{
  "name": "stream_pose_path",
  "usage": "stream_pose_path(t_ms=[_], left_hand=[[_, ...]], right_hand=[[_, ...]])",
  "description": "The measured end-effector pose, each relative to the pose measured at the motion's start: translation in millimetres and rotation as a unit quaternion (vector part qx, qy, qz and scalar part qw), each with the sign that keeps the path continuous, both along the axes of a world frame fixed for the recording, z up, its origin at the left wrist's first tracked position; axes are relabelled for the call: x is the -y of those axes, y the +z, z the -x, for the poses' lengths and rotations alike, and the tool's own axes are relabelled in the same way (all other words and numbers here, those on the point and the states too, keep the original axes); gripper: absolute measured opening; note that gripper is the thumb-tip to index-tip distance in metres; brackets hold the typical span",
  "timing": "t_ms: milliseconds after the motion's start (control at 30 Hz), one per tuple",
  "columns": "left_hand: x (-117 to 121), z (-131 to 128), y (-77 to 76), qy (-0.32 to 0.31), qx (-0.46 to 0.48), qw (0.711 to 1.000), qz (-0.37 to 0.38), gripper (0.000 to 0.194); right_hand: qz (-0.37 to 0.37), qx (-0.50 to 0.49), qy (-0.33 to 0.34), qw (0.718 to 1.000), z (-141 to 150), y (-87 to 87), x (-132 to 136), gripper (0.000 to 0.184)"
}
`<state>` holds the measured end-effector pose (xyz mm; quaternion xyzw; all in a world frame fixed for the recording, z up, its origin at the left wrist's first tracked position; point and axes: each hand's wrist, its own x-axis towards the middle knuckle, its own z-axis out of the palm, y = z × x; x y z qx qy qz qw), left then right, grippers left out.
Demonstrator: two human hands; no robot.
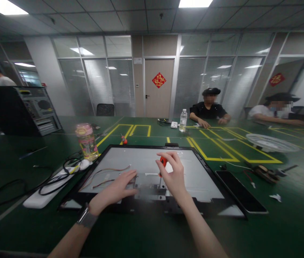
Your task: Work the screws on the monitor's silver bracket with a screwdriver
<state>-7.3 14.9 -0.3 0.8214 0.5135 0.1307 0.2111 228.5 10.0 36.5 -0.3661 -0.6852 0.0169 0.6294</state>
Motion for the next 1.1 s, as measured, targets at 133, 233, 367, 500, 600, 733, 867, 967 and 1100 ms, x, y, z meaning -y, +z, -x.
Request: stream_pose_path(t_ms=[133, 233, 367, 500, 600, 733, 867, 967, 1100], left_hand=[[0.3, -0.9, 0.1, -0.002, 0.004, 1.000, -0.006, 0.066], [0.3, -1.8, 0.2, 0.000, 0.000, 1.000, -0.007, 0.065], [-0.3, -1.4, -1.4, -0.005, -0.004, 1.000, -0.010, 0.066], [-1.8, 0.2, -4.5, -0.009, -0.009, 1.000, -0.015, 0.066], [-1.6, 0.4, -4.0, -0.007, -0.012, 1.000, -0.015, 0.066], [0.3, -0.8, 0.6, -0.009, -0.014, 1.000, -0.009, 0.064], [-0.2, -0.4, 0.6, -0.012, -0.015, 1.000, -0.008, 0.064], [-1.9, 1.0, -2.7, -0.016, -0.005, 1.000, -0.014, 0.063], [-3.0, 1.8, -5.1, -0.018, -0.012, 1.000, -0.017, 0.063]], right_hand=[[0.032, -0.041, 0.027, 0.998, -2.0, -0.8, -0.7, 0.017], [0.069, -0.066, 0.075, 0.993, -2.7, -2.0, -0.8, 0.019], [0.135, -0.114, 0.175, 0.969, -3.9, -4.3, -3.1, 0.026], [0.151, -0.156, 0.207, 0.954, -5.6, -5.3, -6.3, 0.021], [0.141, -0.161, 0.173, 0.961, -6.6, -4.2, -6.9, 0.016], [0.168, -0.175, 0.179, 0.953, -7.8, -4.1, -6.6, 0.025], [0.179, -0.174, 0.231, 0.940, -8.3, -5.6, -7.0, 0.025], [0.146, -0.154, 0.201, 0.956, -7.9, -4.7, -6.7, 0.021], [0.131, -0.146, 0.168, 0.966, -8.2, -3.5, -6.2, 0.017]])
